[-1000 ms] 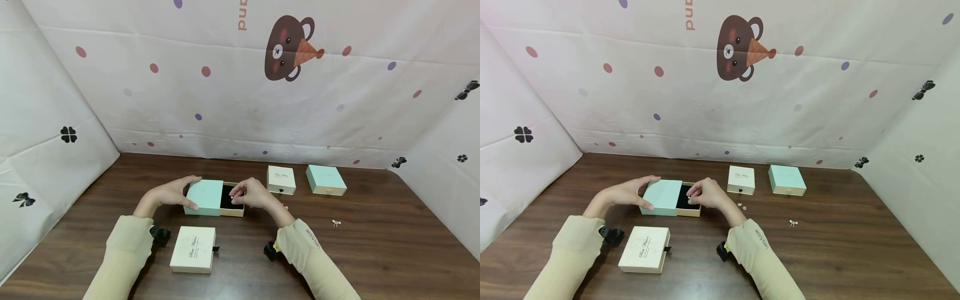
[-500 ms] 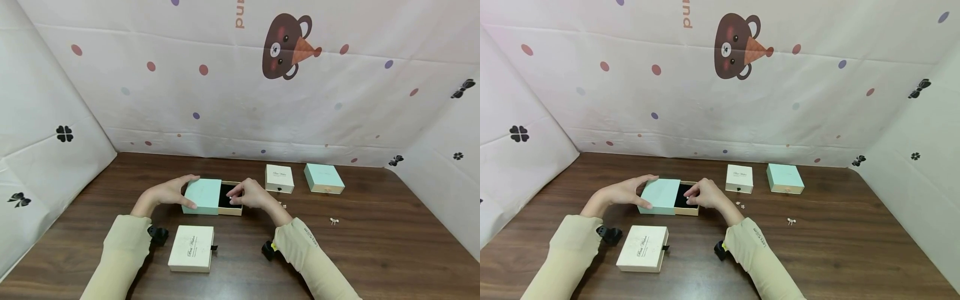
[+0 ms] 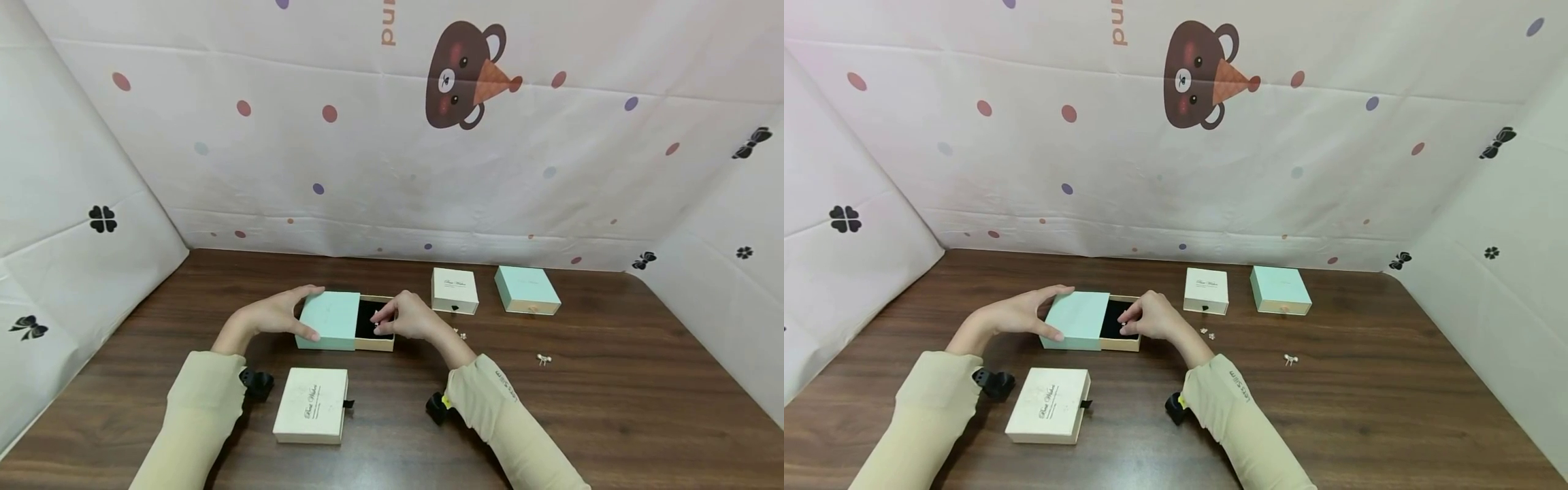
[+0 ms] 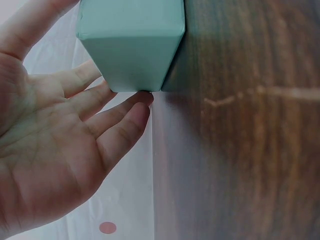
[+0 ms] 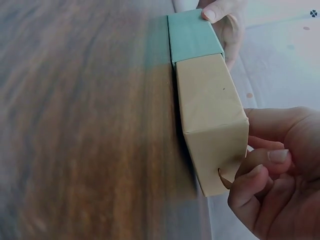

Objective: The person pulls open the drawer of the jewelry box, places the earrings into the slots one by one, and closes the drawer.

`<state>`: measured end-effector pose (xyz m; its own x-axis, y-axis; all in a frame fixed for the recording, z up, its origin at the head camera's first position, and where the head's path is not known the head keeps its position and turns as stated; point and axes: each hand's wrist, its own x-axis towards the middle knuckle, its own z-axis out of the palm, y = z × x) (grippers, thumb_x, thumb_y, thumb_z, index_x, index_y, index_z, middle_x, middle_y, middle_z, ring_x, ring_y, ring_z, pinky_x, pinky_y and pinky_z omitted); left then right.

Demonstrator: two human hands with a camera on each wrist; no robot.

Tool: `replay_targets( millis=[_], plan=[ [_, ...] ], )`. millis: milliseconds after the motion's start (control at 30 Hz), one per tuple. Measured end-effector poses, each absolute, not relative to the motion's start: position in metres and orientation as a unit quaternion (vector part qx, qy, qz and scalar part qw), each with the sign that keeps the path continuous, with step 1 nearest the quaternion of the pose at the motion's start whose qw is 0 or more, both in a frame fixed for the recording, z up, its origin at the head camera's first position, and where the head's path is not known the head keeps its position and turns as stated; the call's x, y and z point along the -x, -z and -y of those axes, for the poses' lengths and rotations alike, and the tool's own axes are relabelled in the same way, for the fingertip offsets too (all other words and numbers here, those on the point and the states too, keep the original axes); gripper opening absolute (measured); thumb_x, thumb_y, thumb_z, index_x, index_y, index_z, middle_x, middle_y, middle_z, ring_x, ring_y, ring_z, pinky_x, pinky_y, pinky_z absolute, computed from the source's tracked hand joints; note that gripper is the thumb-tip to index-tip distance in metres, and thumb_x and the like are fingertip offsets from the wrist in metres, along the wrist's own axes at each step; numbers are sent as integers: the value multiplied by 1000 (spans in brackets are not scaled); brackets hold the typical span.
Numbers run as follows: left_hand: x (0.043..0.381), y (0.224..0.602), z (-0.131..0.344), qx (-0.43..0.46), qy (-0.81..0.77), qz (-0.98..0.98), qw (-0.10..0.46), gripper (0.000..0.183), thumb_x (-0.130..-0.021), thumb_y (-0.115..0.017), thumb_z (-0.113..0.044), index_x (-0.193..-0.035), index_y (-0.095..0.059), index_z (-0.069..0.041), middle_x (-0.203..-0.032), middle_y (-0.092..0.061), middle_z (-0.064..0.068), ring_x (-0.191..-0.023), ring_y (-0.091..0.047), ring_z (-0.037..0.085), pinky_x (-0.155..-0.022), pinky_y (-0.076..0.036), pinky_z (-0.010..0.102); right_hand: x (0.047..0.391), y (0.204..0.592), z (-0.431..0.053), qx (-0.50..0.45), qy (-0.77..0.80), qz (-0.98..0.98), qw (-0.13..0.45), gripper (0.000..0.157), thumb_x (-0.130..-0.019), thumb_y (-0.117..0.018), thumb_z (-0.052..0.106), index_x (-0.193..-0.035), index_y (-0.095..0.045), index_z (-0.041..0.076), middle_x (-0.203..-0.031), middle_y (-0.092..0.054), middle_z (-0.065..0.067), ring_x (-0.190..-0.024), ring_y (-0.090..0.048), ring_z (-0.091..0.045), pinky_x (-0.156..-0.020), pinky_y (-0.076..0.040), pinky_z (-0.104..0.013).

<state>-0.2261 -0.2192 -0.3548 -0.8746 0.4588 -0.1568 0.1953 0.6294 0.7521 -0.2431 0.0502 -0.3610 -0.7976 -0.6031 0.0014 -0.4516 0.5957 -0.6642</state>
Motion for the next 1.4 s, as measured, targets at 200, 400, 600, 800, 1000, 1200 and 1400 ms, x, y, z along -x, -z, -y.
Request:
replay_targets(
  millis=[200,400,600,800,1000,1200,1400],
  plan=[
    [226,354,219,-181,-388,-888,168,97,-66,-82,-27,-141,-27,3,-144,-23,25,-129,-24,40,-99,-26,58,243,362,-50,305,327,-887,116,17,-77,-72,11,-93,-74,7,-69,-65,4,-51,-42,-5,-50,-35,-19],
    [226,354,219,-181,-386,-888,170,98,-67,-82,-28,-141,-26,3,-145,-22,25,-130,-22,41,-99,-25,58,244,364,-50,317,325,-883,118,18,-78,-72,11,-95,-73,6,-67,-64,4,-56,-47,-4,-51,-36,-18],
    [225,355,219,-179,-382,-890,171,97,-67,-81,-29,-141,-26,2,-145,-21,24,-131,-20,41,-100,-24,59,243,362,-52,313,325,-883,127,18,-79,-70,10,-96,-73,6,-69,-65,3,-48,-41,-5,-48,-35,-19],
    [225,355,219,-177,-383,-891,169,97,-66,-82,-28,-141,-26,2,-145,-22,24,-131,-21,41,-100,-24,59,243,362,-52,315,325,-883,124,17,-80,-70,10,-96,-73,6,-69,-65,2,-44,-34,-5,-47,-32,-18],
    [225,354,218,-179,-382,-891,168,97,-66,-82,-28,-141,-26,2,-145,-23,24,-130,-22,40,-100,-24,58,243,363,-51,315,321,-885,118,16,-80,-70,11,-95,-73,6,-72,-66,2,-48,-37,-4,-49,-32,-18],
    [226,354,218,-184,-385,-889,168,98,-66,-82,-27,-141,-26,2,-145,-22,24,-131,-21,41,-100,-24,58,242,362,-50,315,314,-889,108,16,-79,-71,11,-94,-74,7,-73,-67,2,-51,-41,-4,-50,-34,-17],
    [226,356,219,-182,-383,-890,167,97,-67,-82,-28,-141,-26,2,-145,-23,24,-131,-21,40,-100,-25,58,240,362,-49,318,322,-886,96,15,-77,-72,10,-92,-74,9,-71,-66,3,-66,-55,-5,-57,-40,-18]
  ],
)
